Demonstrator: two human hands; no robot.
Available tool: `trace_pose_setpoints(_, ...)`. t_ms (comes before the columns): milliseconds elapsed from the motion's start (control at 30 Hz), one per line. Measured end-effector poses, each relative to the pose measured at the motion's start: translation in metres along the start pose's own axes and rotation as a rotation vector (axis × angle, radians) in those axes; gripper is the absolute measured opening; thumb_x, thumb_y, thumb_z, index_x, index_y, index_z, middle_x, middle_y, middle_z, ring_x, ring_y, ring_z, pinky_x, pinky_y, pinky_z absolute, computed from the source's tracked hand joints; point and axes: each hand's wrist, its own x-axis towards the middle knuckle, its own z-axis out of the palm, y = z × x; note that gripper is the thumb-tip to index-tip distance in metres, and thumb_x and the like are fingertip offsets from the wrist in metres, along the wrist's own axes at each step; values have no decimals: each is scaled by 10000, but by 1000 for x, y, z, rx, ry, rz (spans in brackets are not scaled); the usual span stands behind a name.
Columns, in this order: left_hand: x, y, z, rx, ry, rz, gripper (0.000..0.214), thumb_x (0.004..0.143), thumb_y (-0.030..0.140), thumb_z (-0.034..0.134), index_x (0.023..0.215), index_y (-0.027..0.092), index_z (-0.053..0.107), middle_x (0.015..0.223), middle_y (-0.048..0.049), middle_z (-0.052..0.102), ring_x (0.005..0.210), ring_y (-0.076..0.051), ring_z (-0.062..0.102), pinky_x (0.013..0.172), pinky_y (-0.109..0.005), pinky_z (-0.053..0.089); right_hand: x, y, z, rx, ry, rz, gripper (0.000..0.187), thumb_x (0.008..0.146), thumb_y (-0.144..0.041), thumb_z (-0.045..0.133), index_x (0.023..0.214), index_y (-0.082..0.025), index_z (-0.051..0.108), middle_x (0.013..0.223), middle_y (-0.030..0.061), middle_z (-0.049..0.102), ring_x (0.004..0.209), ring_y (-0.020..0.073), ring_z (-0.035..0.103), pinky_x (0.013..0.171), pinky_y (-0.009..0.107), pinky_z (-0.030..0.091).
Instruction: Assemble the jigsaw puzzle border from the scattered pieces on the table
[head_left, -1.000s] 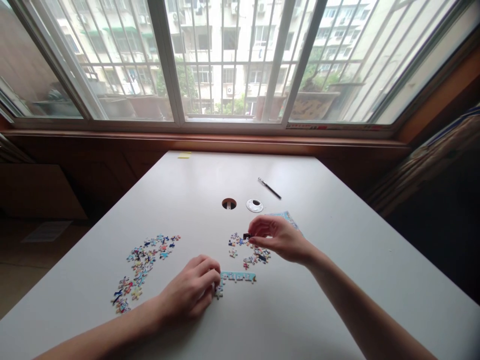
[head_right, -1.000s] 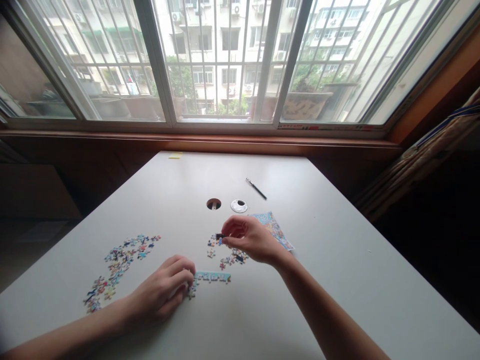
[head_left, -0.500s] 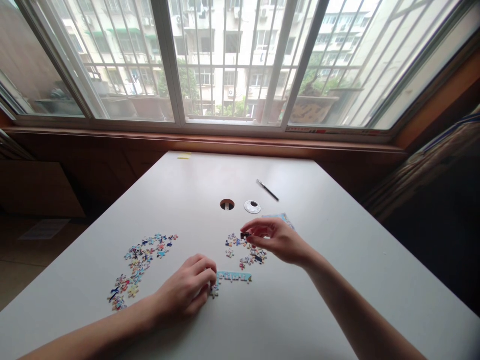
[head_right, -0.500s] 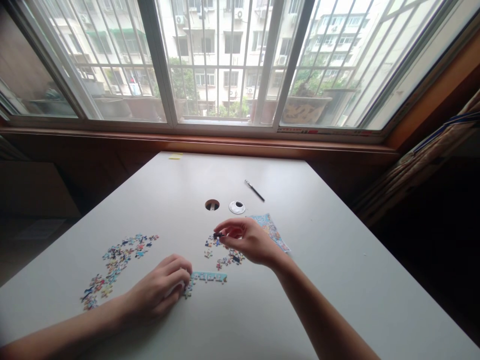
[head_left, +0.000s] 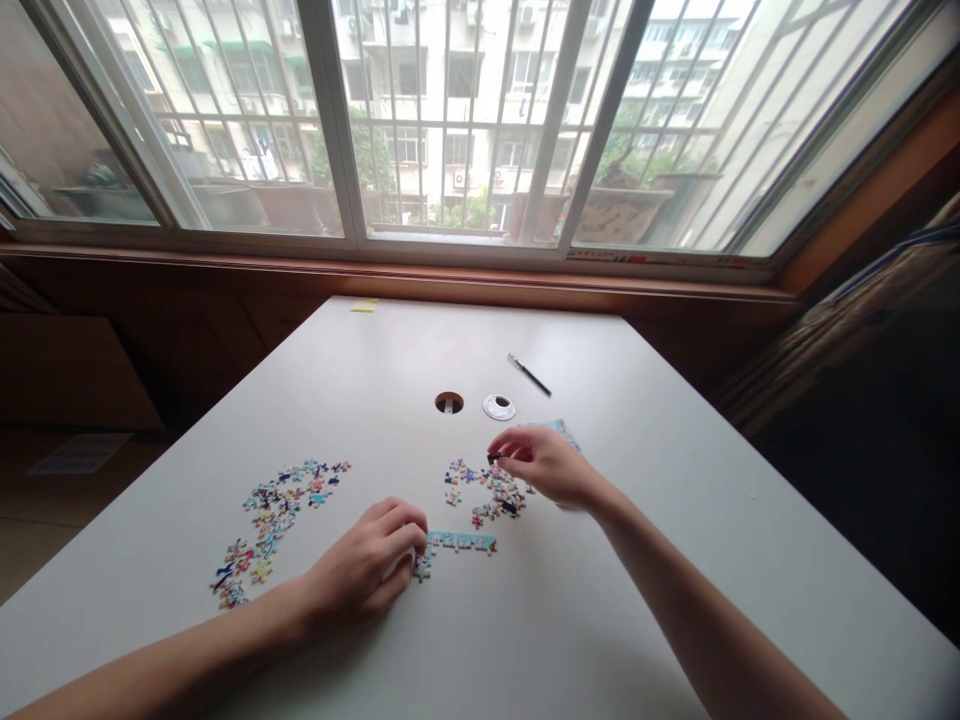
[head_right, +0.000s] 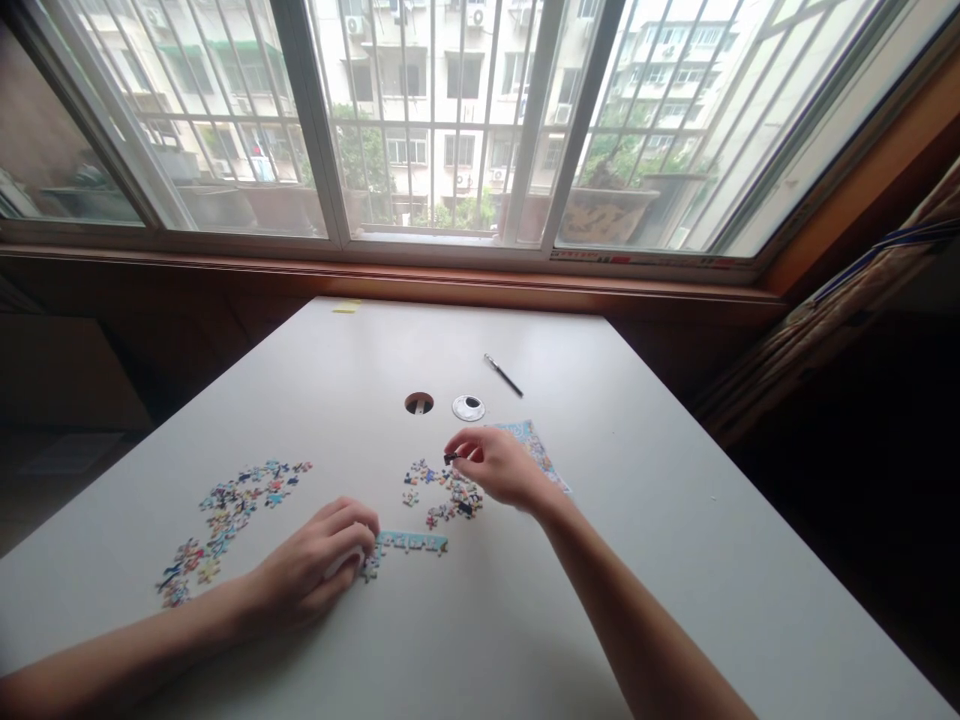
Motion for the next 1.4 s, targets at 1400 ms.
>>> trace_pose_setpoints(1400,218,74,-32,126,339,307,202,855,155,524,666,183,460,659,37,482,590,-95,362,570,-246,319,-5,-4,2,-177,35,74,95,774,-252,648,822,-183,690,781,53,676,719,200,590,591,280,433)
